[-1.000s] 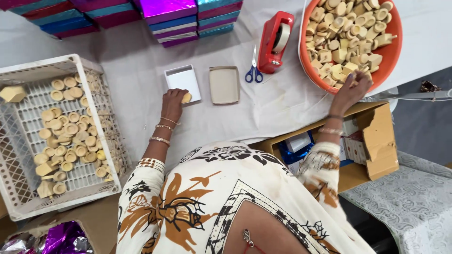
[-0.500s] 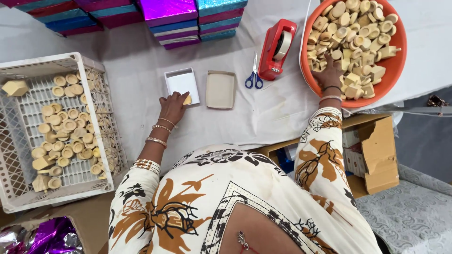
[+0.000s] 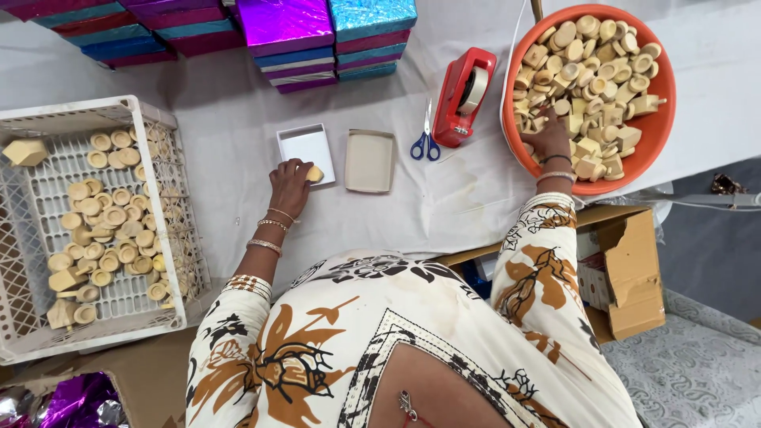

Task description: The person places small wooden pieces into a white box, closes it, and then wraps the box in blue metallic foil. They use a tape dispenser to secure the foil around the box, folding the edges neatly to complete the wrapping.

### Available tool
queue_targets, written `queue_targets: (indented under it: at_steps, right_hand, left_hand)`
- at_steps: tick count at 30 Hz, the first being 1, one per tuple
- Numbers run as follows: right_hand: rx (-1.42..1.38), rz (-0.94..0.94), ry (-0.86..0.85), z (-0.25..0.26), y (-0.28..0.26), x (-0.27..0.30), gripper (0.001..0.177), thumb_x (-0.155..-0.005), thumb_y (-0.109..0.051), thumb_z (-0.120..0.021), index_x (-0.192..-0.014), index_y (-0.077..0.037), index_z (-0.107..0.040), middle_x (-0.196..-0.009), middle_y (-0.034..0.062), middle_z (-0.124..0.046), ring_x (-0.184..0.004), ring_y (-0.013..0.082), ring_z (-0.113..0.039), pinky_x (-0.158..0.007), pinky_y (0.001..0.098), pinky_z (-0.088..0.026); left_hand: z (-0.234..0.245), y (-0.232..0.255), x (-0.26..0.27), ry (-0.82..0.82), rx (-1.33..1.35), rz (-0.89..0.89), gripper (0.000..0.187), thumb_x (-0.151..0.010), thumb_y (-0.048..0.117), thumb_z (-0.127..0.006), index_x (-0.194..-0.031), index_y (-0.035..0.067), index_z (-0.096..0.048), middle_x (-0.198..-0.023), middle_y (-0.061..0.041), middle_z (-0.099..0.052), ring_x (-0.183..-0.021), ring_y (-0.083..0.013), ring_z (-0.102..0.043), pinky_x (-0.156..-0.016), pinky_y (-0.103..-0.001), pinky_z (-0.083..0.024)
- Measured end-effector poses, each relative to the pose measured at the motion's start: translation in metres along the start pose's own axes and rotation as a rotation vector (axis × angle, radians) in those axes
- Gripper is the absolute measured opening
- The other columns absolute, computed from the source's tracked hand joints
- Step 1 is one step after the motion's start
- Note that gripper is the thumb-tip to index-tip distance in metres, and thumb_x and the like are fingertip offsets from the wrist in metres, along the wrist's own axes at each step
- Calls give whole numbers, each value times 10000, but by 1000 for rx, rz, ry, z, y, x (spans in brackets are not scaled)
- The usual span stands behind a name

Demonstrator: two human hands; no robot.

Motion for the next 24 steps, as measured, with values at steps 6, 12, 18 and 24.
queue_targets:
  at_steps: [6, 12, 18, 24]
  right_hand:
    - [-487, -44, 137, 5, 39, -7, 650, -738, -292, -975, -1185, -118, -536, -1083, 123, -680, -943, 245, -694, -787, 346, -587]
    - [-1173, -125, 220, 29, 52, 4, 543, -852, -114, -904, -1214, -169, -504, -1041, 56, -636, -863, 193, -701, -622, 294, -596]
    - [-1632, 208, 82, 56, -40, 40, 404, -1040, 21, -732, -1321, -128, -482, -1231, 103, -591, -1075, 250, -679, -885, 369, -640]
    - [-1464, 342, -410, -41, -256, 155, 478, -946, -32, -709, -1335, -148, -457, -1271, 48, -547, -1191, 206, -626, -1001, 366, -582]
  left_hand:
    - [13, 7, 4, 59, -23, -19, 525, -893, 134, -705, -1404, 130, -582, -1473, -112, -483, -1362, -360, -394, -1108, -564, -299]
    - [59, 41, 7, 178, 23, -26, 552, -867, 189, -743, -1388, 116, -577, -1499, -150, -442, -1401, -415, -345, -1130, -578, -251]
    - [47, 79, 2, 38, 745, -72, 548, -908, 178, -745, -1428, 173, -568, -1476, -75, -467, -1351, -299, -478, -1068, -431, -513]
    - [46, 144, -6, -338, 1381, -71, 870, -887, 211, -775, -1591, 264, -266, -1608, -18, -296, -1343, -281, -466, -967, -415, -575]
Point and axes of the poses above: each hand's wrist, its own x-axis away from the middle knuckle, its own z-axis out of the back of the hand, y = z × x, the point moved 8 cm from there along -x, towards the middle knuckle
